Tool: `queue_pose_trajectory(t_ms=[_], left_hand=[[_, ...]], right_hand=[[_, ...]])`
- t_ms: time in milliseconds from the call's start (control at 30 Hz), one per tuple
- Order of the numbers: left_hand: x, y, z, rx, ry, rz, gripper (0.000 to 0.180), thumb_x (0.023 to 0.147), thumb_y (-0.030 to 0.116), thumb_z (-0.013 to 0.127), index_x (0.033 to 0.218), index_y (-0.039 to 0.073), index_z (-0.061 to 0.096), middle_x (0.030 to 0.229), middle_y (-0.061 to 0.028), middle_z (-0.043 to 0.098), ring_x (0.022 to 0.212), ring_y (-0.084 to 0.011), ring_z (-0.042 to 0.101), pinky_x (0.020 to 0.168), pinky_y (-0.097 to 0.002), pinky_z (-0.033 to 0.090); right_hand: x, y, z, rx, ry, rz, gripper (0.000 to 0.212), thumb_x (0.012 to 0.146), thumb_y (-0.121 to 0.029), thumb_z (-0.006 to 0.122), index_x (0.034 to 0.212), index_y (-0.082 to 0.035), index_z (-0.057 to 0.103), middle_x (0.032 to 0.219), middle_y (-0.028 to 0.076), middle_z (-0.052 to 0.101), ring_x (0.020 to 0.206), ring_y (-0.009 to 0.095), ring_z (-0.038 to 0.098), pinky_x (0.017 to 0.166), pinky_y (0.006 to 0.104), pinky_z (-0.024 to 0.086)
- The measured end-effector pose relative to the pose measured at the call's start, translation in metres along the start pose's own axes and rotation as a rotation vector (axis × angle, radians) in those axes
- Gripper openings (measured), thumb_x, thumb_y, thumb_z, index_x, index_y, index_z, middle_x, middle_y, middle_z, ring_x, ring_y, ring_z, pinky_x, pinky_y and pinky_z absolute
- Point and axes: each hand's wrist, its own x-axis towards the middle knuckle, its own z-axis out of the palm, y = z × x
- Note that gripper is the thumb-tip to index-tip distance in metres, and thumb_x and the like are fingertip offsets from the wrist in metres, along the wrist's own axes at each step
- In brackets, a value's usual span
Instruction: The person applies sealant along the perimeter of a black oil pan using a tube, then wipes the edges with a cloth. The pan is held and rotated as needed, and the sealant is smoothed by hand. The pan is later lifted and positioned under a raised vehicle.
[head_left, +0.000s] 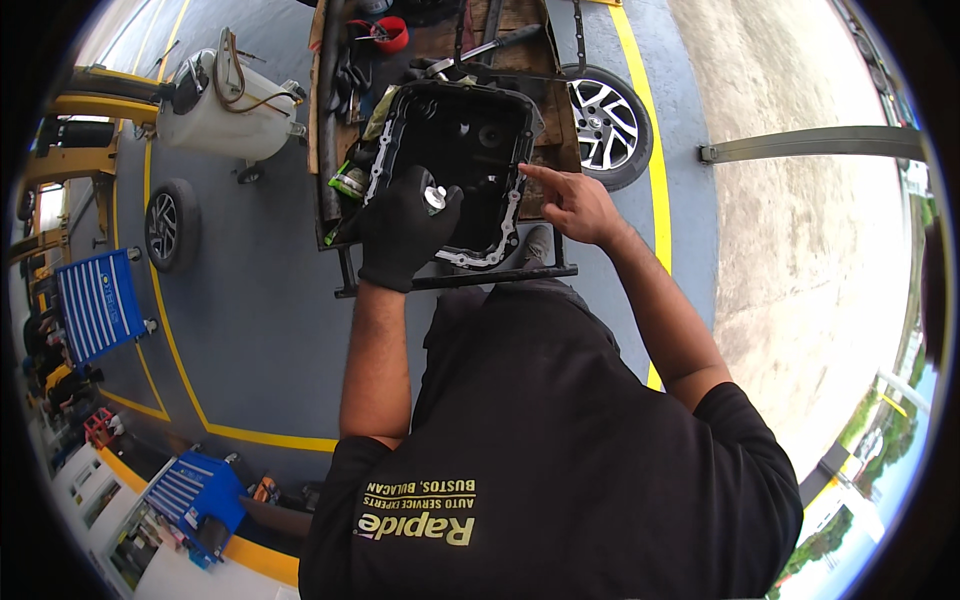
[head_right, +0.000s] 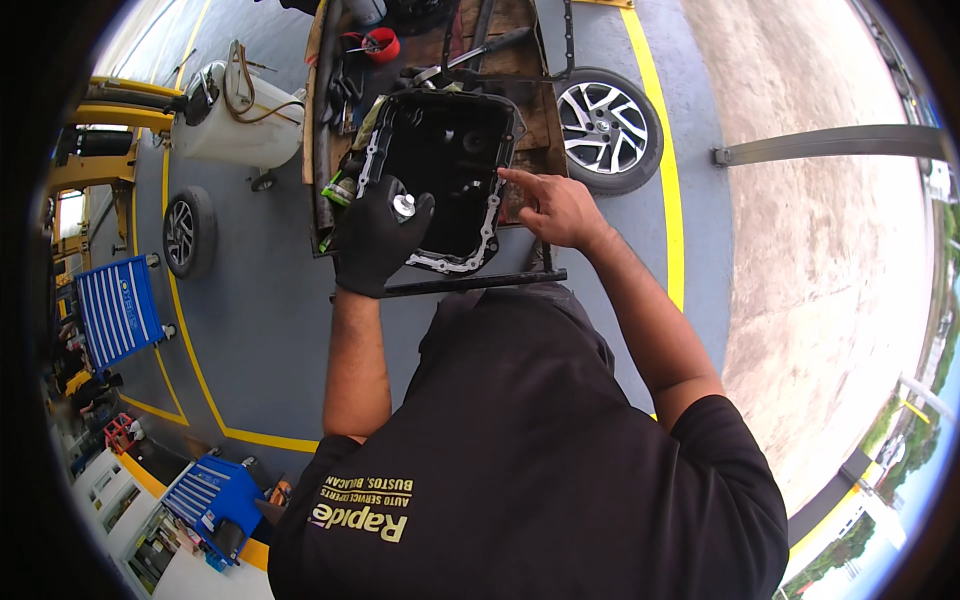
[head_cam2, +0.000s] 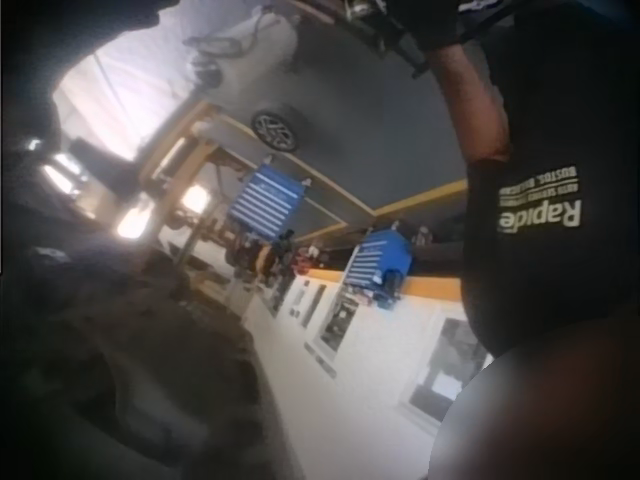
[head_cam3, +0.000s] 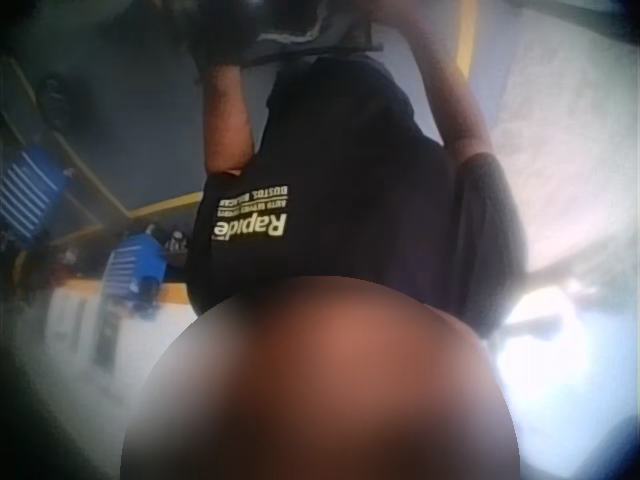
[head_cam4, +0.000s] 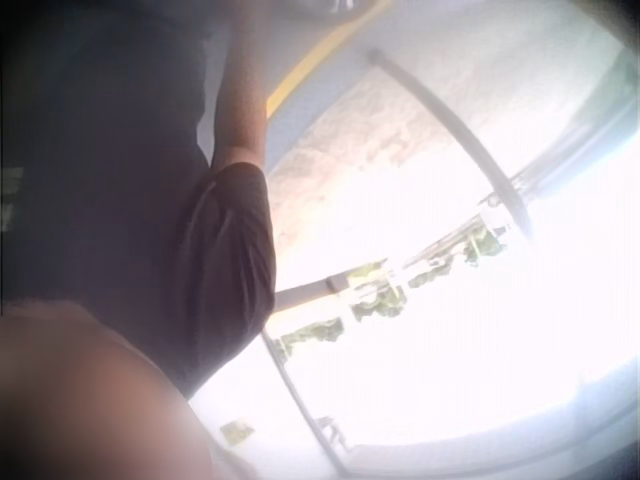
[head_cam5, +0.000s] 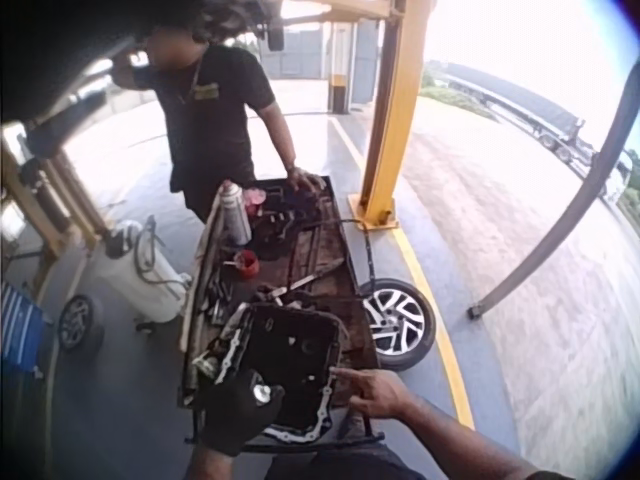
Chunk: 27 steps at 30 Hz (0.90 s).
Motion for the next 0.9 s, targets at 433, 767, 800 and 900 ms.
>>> queue_pose_trajectory(t_ms=[433, 767, 800, 900], left_hand=[[0.004, -0.006, 0.004, 0.015, -0.045, -0.041, 0.043, 0.097, 0.046, 0.084, 0.101, 0.006, 0.071, 0.079, -0.0177, 0.074, 0.076, -0.0419, 0.078, 0.064, -0.0523, 0.058], [0.005, -0.007, 0.006, 0.012, -0.040, -0.046, 0.041, 0.097, 0.044, 0.085, 0.098, 0.006, 0.070, 0.080, -0.0174, 0.074, 0.077, -0.0424, 0.078, 0.065, -0.0528, 0.059], [0.006, -0.007, 0.007, 0.003, -0.041, -0.046, 0.041, 0.097, 0.044, 0.085, 0.098, 0.006, 0.070, 0.080, -0.0174, 0.074, 0.077, -0.0423, 0.077, 0.065, -0.0529, 0.059], [0.005, -0.007, 0.006, -0.002, -0.040, -0.059, 0.041, 0.097, 0.044, 0.085, 0.098, 0.005, 0.070, 0.080, -0.0176, 0.074, 0.077, -0.0425, 0.077, 0.065, -0.0531, 0.058]], right_hand=[[-0.001, 0.004, -0.003, 0.218, -0.127, -0.113, 0.077, 0.080, -0.012, 0.063, 0.157, -0.012, 0.071, 0.074, 0.007, 0.060, 0.068, 0.019, 0.057, 0.074, 0.0368, 0.053], [0.015, 0.014, -0.009, 0.193, -0.059, -0.041, 0.077, 0.081, -0.012, 0.062, 0.156, -0.008, 0.071, 0.079, 0.008, 0.068, 0.071, 0.019, 0.062, 0.079, 0.0380, 0.057], [0.014, 0.020, -0.003, 0.201, -0.009, -0.140, 0.075, 0.081, -0.012, 0.062, 0.155, -0.008, 0.072, 0.081, 0.008, 0.070, 0.072, 0.019, 0.064, 0.080, 0.0378, 0.058], [0.015, 0.025, -0.005, 0.273, -0.021, -0.100, 0.070, 0.081, -0.012, 0.062, 0.150, -0.008, 0.076, 0.090, 0.011, 0.077, 0.077, 0.021, 0.069, 0.086, 0.0371, 0.060]])
